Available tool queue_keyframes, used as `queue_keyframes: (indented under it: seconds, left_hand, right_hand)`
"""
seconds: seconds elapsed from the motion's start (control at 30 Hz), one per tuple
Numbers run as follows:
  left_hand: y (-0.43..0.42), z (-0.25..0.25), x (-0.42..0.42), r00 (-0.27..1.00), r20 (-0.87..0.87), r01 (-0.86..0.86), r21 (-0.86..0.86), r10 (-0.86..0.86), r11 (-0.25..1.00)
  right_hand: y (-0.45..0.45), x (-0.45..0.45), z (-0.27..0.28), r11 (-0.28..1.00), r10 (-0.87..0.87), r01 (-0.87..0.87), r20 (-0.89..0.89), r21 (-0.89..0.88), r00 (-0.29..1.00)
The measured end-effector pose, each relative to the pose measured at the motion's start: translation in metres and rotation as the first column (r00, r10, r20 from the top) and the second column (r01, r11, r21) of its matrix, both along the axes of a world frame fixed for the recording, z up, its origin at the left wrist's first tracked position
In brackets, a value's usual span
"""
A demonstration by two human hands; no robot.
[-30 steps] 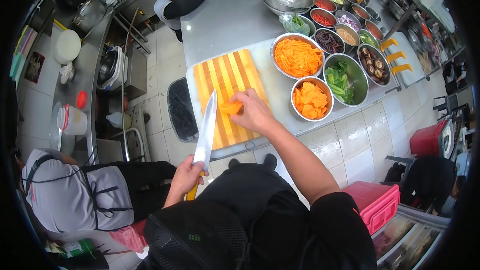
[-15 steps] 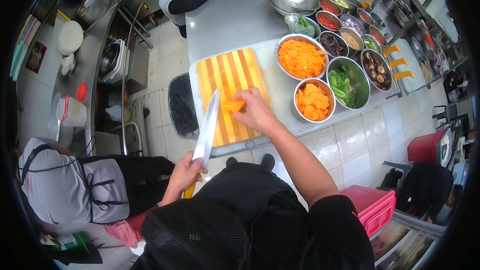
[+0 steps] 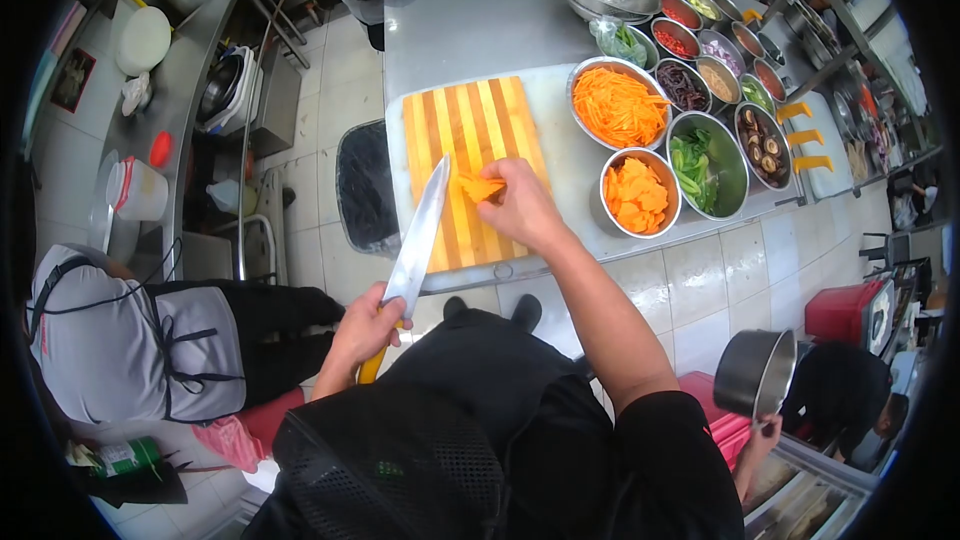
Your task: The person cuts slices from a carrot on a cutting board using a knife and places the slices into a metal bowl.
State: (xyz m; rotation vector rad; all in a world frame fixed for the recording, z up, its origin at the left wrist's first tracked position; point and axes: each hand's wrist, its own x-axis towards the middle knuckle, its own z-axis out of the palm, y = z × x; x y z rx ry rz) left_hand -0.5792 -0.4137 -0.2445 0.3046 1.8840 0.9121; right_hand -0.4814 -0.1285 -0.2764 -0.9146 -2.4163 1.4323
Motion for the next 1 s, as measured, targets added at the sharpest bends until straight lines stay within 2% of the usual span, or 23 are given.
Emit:
queue_keyframes:
  seconds: [0.5, 0.7, 0.8, 1.0]
  left_hand:
    - [-0.005, -0.003, -0.002, 0.999, 0.013, 0.038, -0.033, -0.038, 0.999]
    - [-0.005, -0.001, -0.002, 0.999, 0.022, 0.033, -0.044, -0.033, 0.998]
    - [-0.006, -0.005, -0.001, 0.999, 0.023, 0.028, -0.02, -0.027, 0.999]
    - [-0.006, -0.007, -0.002, 0.999, 0.034, 0.025, -0.019, -0.024, 1.0]
  right_hand:
    - [0.0, 0.002, 0.009, 0.997, 0.015, -0.02, 0.076, 0.071, 0.997]
    - [0.0, 0.001, 0.011, 0.998, -0.022, 0.02, 0.043, 0.066, 0.999]
    - [0.0, 0.002, 0.009, 0.992, 0.015, -0.025, 0.087, 0.122, 0.996]
    - [-0.003, 0.005, 0.006, 0.986, 0.048, -0.052, 0.031, 0.158, 0.998]
